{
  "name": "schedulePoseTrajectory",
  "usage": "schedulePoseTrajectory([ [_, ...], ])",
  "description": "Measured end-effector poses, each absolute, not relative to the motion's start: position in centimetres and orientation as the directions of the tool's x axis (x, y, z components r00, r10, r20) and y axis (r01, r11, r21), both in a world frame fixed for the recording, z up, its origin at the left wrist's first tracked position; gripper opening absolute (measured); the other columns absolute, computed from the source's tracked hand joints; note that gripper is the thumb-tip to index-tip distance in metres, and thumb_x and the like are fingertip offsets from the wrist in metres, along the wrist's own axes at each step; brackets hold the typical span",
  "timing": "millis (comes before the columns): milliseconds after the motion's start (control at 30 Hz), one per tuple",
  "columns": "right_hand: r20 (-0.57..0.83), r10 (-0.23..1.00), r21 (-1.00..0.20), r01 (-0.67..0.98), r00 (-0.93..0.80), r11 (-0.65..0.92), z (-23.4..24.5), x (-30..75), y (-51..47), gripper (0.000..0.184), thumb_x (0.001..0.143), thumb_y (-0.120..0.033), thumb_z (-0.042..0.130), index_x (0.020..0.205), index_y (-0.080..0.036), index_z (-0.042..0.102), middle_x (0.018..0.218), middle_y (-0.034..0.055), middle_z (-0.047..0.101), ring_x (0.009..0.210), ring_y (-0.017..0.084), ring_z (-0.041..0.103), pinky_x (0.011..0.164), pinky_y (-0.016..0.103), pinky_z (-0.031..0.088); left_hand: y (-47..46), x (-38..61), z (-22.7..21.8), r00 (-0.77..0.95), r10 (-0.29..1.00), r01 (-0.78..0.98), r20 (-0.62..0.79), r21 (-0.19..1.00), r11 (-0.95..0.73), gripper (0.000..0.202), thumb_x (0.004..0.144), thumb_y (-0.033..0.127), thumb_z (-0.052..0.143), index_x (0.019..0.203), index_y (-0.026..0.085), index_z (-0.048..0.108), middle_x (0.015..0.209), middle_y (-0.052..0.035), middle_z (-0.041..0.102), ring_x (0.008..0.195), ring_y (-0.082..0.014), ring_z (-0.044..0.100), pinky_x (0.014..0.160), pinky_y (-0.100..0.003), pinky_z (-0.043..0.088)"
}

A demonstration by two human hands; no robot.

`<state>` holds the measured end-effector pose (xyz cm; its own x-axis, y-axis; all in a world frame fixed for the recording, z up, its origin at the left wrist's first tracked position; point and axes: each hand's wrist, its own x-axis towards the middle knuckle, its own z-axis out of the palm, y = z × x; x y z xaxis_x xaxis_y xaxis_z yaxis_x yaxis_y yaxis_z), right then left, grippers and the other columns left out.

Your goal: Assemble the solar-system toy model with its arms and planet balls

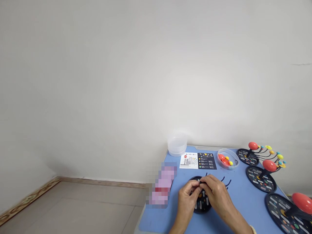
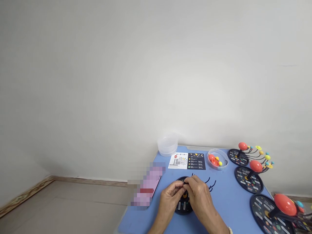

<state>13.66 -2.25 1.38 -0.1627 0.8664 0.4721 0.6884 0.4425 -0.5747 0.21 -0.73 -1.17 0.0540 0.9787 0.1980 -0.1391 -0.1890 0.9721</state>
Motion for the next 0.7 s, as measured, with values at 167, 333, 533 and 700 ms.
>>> schedulePoseTrajectory([
  [167, 0.485, 0.868, -0.6, 0.682, -0.104, 0.418, 0.9, 13.2, -2.6, 0.021, 0.094, -0.017, 0.042, 0.091, -0.021, 0.062, 0.084, 0.0041, 0.065, 0.073, 0.017, 0.063, 0.065, 0.026, 0.049, -0.8, 0.2, -1.0, 0.058, 0.982, -0.125, 0.183, 0.977, -0.174, 0.015, 0.071, 0.031, 0.071, 0.069, 0.017, 0.069, 0.065, -0.0009, 0.065, 0.058, -0.0147, 0.059, 0.057, -0.023, 0.051],
  [333, 0.488, 0.871, -0.628, 0.669, -0.059, 0.397, 0.7, 12.9, -2.8, 0.019, 0.093, -0.017, 0.042, 0.092, -0.021, 0.061, 0.083, 0.0037, 0.065, 0.075, 0.017, 0.063, 0.066, 0.026, 0.048, -0.9, 0.2, -0.9, 0.065, 0.982, -0.116, 0.18, 0.978, -0.172, 0.018, 0.072, 0.035, 0.071, 0.071, 0.017, 0.069, 0.067, -0.0011, 0.067, 0.06, -0.0155, 0.06, 0.059, -0.023, 0.051],
  [533, 0.504, 0.858, -0.616, 0.658, -0.094, 0.434, 0.4, 13.2, -2.5, 0.02, 0.094, -0.019, 0.043, 0.093, -0.021, 0.063, 0.086, 0.005, 0.065, 0.077, 0.018, 0.064, 0.066, 0.026, 0.049, -0.9, 0.3, -0.7, 0.058, 0.982, -0.136, 0.182, 0.976, -0.173, 0.014, 0.073, 0.03, 0.07, 0.069, 0.017, 0.069, 0.065, -0.0002, 0.065, 0.059, -0.0144, 0.059, 0.058, -0.022, 0.05],
  [700, 0.549, 0.827, -0.582, 0.656, -0.119, 0.48, 0.3, 13.5, -2.3, 0.02, 0.094, -0.019, 0.045, 0.09, -0.021, 0.064, 0.083, 0.0046, 0.066, 0.074, 0.017, 0.064, 0.064, 0.025, 0.049, -0.9, 0.3, -0.7, 0.047, 0.982, -0.105, 0.186, 0.978, -0.18, 0.018, 0.072, 0.034, 0.071, 0.067, 0.017, 0.068, 0.063, -0.0005, 0.064, 0.058, -0.0147, 0.058, 0.057, -0.022, 0.05],
])
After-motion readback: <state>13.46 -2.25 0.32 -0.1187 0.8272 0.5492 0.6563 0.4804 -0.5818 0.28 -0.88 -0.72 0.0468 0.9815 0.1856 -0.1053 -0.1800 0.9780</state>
